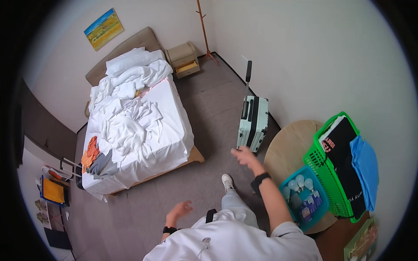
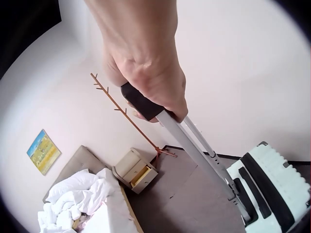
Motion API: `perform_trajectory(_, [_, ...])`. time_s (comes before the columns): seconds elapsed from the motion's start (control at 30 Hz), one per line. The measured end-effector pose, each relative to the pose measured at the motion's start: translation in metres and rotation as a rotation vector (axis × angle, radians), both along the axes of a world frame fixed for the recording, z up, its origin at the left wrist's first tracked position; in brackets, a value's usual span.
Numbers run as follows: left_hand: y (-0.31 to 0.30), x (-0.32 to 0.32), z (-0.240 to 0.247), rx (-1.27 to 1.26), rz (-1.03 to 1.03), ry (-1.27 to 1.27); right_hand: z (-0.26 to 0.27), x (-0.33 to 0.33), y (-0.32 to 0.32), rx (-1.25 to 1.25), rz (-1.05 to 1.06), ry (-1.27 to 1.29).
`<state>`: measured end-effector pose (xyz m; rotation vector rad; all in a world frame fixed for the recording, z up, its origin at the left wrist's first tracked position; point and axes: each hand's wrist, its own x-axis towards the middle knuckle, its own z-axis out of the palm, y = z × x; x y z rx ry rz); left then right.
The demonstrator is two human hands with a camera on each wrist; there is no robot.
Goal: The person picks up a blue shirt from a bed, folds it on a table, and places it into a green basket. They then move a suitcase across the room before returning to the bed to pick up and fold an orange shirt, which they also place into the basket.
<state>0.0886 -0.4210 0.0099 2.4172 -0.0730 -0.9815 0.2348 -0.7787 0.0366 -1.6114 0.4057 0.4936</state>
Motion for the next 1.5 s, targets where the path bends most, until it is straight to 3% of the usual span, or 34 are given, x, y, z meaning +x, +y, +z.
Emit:
perform_trajectory(0.1, [-0.001, 0.050, -0.003, 0.020, 0.034, -0.025, 0.005, 0.105, -0.048, 0.003, -0.407, -0.164])
perform_trajectory(0.2, [-0.007, 0.091, 0.006, 0.111, 0.025, -0.066, 0.042, 0.186, -0.082, -0.024, -0.482, -0.249])
perform_trajectory(0.3, [-0.021, 0.136, 0.016, -0.008, 0.113, -0.071, 0.068, 0.252, -0.099, -0.200, -0.643, -0.254])
perform_trajectory(0.33, [-0.023, 0.146, 0.016, 0.011, 0.123, -0.093, 0.058, 0.275, -0.107, -0.203, -0.636, -0.238])
perform_trajectory(0.4, [-0.028, 0.164, 0.021, 0.032, 0.132, -0.102, 0.033, 0.316, -0.126, -0.474, -0.676, -0.302])
perform_trajectory(0.5, [-0.044, 0.191, 0.032, 0.026, 0.158, -0.083, 0.004, 0.357, -0.143, -0.285, -0.564, -0.367])
perform_trajectory(0.53, [-0.046, 0.197, 0.034, 0.004, 0.136, -0.106, 0.013, 0.359, -0.134, -0.289, -0.552, -0.356])
perform_trajectory(0.6, [-0.048, 0.205, 0.034, -0.010, 0.116, -0.108, 0.033, 0.356, -0.116, -0.066, -0.507, -0.439])
perform_trajectory(0.83, [-0.043, 0.219, 0.026, -0.046, 0.141, -0.089, 0.048, 0.347, -0.118, 0.071, -0.458, -0.331])
perform_trajectory(1.1, [-0.036, 0.213, 0.015, -0.036, 0.100, -0.078, 0.054, 0.318, -0.091, 0.136, -0.362, -0.256])
perform_trajectory(1.27, [-0.054, 0.232, 0.040, -0.185, 0.032, -0.180, 0.064, 0.274, -0.050, 0.105, -0.231, -0.282])
perform_trajectory(1.5, [-0.057, 0.215, 0.057, -0.366, 0.102, -0.249, 0.059, 0.224, 0.002, 0.096, -0.141, -0.261])
